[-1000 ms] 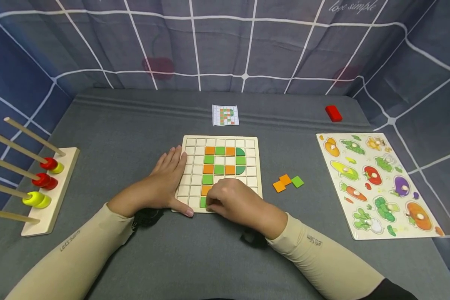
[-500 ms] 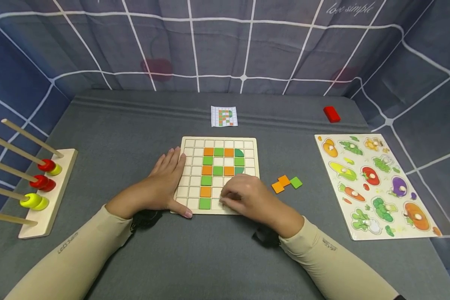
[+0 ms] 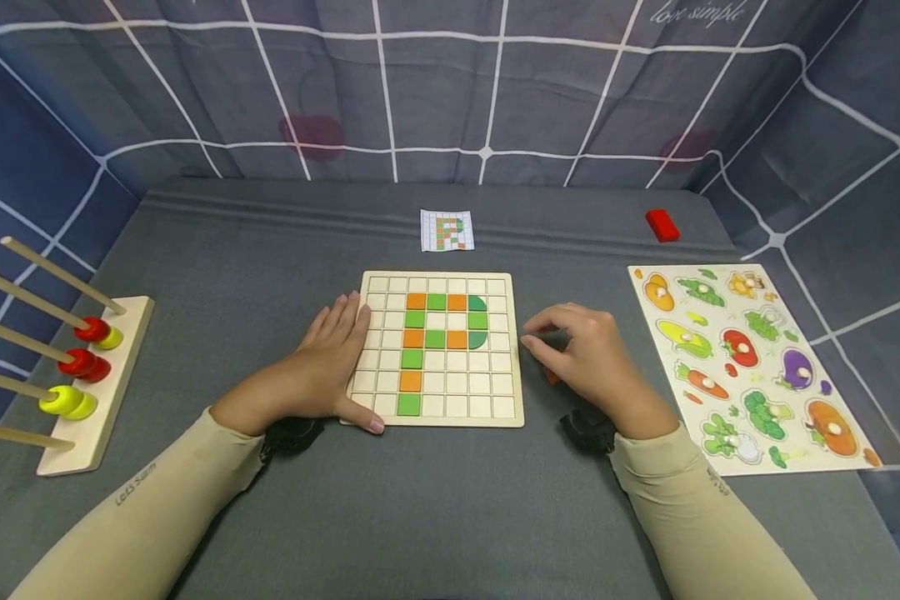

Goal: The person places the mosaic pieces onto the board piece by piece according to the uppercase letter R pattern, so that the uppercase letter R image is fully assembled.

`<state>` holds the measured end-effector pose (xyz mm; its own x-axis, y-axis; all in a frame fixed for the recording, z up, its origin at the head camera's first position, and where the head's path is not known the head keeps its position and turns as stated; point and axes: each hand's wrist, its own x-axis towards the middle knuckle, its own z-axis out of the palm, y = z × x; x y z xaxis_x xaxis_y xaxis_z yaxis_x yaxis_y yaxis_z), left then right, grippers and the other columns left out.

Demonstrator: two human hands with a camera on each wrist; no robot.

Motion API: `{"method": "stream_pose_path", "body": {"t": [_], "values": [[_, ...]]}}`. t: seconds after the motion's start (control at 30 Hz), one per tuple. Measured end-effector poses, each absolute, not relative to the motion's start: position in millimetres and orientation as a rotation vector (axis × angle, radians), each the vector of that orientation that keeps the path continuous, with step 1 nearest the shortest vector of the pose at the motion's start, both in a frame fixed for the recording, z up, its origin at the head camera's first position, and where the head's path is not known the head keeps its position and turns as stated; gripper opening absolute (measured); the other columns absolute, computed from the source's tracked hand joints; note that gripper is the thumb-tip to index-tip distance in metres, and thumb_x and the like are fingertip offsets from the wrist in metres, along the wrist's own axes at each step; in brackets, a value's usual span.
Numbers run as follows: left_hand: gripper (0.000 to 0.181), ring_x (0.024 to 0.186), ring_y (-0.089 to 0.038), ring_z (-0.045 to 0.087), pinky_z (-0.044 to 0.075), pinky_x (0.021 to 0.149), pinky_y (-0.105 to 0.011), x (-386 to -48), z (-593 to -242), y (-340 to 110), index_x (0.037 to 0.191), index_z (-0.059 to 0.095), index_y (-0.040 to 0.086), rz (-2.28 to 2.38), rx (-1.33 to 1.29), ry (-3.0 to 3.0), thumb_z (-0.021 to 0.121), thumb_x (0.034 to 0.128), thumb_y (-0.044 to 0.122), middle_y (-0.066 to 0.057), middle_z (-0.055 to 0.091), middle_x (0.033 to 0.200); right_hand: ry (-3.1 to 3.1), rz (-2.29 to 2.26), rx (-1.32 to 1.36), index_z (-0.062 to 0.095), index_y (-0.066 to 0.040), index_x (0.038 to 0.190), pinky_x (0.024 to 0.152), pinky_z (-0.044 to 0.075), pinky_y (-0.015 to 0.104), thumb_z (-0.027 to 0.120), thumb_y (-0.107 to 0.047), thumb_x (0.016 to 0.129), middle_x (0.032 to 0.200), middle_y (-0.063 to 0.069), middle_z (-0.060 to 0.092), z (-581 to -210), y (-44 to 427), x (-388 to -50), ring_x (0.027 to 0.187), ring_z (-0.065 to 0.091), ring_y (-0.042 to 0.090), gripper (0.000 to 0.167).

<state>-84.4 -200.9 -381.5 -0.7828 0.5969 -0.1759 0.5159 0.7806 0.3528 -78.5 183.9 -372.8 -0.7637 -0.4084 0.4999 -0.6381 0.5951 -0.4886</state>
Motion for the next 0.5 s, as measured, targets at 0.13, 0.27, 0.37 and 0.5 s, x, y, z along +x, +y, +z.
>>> {"method": "stream_pose_path", "body": {"t": [0.13, 0.27, 0.37, 0.5], "values": [[0.164, 0.155, -0.048, -0.012, -0.004, 0.122, -0.06, -83.8, -381.8, -200.1, 0.162, 0.002, -0.013, 0.415, 0.864, 2.696, 0.078, 0.0598, 0.09, -0.035, -0.011, 0.168, -2.622, 0.945, 0.81, 0.079, -0.003, 0.102, 0.076, 0.059, 0.046, 0.087, -0.002, 0.086, 0.1, 0.005, 0.076, -370.8, 197.6, -79.9, 0.092, 0.073, 0.025, 0.018], [0.164, 0.155, -0.047, -0.013, -0.005, 0.122, -0.059, -83.6, -381.6, -199.8, 0.163, 0.002, -0.012, 0.422, 0.864, 2.692, 0.079, 0.0598, 0.089, -0.034, -0.012, 0.168, -2.73, 0.92, 0.817, 0.078, -0.002, 0.108, 0.084, 0.055, 0.047, 0.085, -0.003, 0.087, 0.106, 0.006, 0.075, -370.8, 205.8, -81.5, 0.098, 0.07, 0.026, 0.022], [0.165, 0.155, -0.047, -0.014, -0.006, 0.123, -0.059, -84.0, -381.8, -200.5, 0.162, 0.001, -0.013, 0.417, 0.863, 2.693, 0.078, 0.0593, 0.09, -0.034, -0.013, 0.168, -2.756, 0.915, 0.859, 0.078, -0.003, 0.109, 0.088, 0.054, 0.047, 0.086, -0.004, 0.086, 0.108, 0.006, 0.075, -371.6, 209.1, -83.6, 0.102, 0.069, 0.026, 0.024], [0.165, 0.155, -0.046, -0.014, -0.006, 0.123, -0.058, -84.7, -383.0, -201.0, 0.163, 0.001, -0.012, 0.419, 0.858, 2.692, 0.078, 0.0583, 0.091, -0.033, -0.014, 0.168, -2.774, 0.916, 0.942, 0.078, -0.005, 0.106, 0.09, 0.054, 0.046, 0.088, -0.003, 0.084, 0.107, 0.004, 0.075, -372.2, 212.6, -85.7, 0.104, 0.068, 0.024, 0.024]]}}
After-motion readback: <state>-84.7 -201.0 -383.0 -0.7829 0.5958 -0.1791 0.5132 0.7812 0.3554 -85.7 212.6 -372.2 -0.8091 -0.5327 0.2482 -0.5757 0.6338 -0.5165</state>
